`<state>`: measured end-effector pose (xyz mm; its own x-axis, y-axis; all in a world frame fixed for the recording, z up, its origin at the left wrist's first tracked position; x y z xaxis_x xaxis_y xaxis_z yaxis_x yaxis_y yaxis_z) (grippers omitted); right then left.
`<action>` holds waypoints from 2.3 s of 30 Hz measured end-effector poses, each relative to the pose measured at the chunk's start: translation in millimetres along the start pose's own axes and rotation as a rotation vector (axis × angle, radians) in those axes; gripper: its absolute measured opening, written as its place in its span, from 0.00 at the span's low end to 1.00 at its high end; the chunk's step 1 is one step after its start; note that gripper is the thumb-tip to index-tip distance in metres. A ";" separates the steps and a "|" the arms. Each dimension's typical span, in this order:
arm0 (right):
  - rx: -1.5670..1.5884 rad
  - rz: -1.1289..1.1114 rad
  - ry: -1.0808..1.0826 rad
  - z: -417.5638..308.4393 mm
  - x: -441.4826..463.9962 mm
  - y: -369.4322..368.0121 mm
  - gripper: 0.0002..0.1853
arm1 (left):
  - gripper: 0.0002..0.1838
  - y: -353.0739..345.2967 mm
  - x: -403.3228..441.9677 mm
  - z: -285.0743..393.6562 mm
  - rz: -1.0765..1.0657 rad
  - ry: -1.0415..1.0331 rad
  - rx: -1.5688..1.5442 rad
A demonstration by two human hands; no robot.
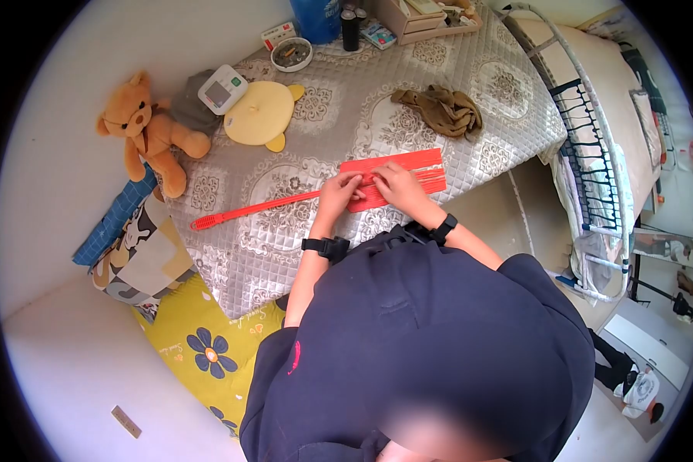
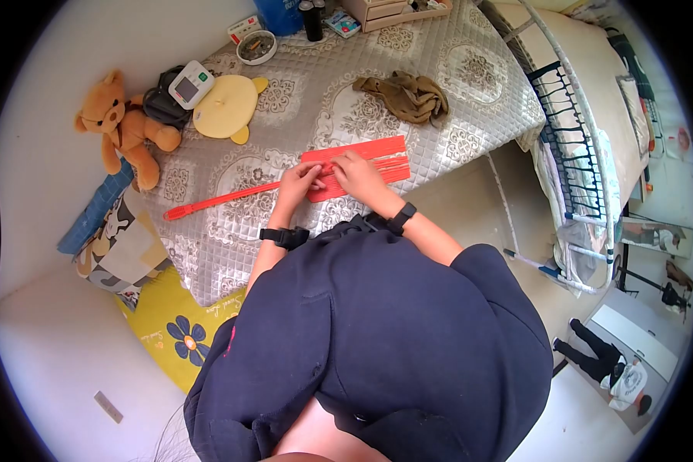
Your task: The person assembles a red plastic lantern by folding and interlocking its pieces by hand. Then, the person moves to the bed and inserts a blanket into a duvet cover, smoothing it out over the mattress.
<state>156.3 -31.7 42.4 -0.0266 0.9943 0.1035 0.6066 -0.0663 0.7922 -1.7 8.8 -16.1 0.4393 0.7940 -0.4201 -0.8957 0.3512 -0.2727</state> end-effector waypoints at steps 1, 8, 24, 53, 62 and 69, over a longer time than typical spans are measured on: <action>0.001 0.000 0.000 -0.7 -0.5 -2.0 0.09 | 0.15 1.0 0.6 -1.2 0.000 0.000 0.000; 0.147 -0.046 -0.059 -1.7 1.5 -3.6 0.10 | 0.16 -3.7 -4.3 7.6 -0.013 -0.004 0.038; 0.247 -0.050 -0.116 -4.2 5.6 2.1 0.16 | 0.12 -2.5 -4.2 1.9 0.027 -0.050 -0.005; 0.926 -0.374 -0.459 19.6 9.7 -17.7 0.23 | 0.11 4.6 -1.6 -3.7 0.048 -0.073 -0.180; 0.149 -0.310 0.039 3.2 5.1 -12.1 0.12 | 0.09 5.0 -9.0 8.9 0.052 -0.104 -0.196; 0.038 -0.259 0.026 -2.6 8.7 -14.7 0.10 | 0.08 1.4 -12.7 11.8 0.004 -0.144 -0.012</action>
<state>145.0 -22.3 33.2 -0.2046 0.9752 -0.0840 0.6064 0.1936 0.7712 -9.3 5.1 -0.9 0.4206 0.8588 -0.2925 -0.8961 0.3429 -0.2819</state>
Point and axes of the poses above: each hand's wrist, its own x-axis towards the middle knuckle, its own y-axis out of the back of the hand, z = x × y, the point moved 4 cm from there along x, towards the middle knuckle, and after that the axes turned 7 degrees about -x, right-handed, at the moved point
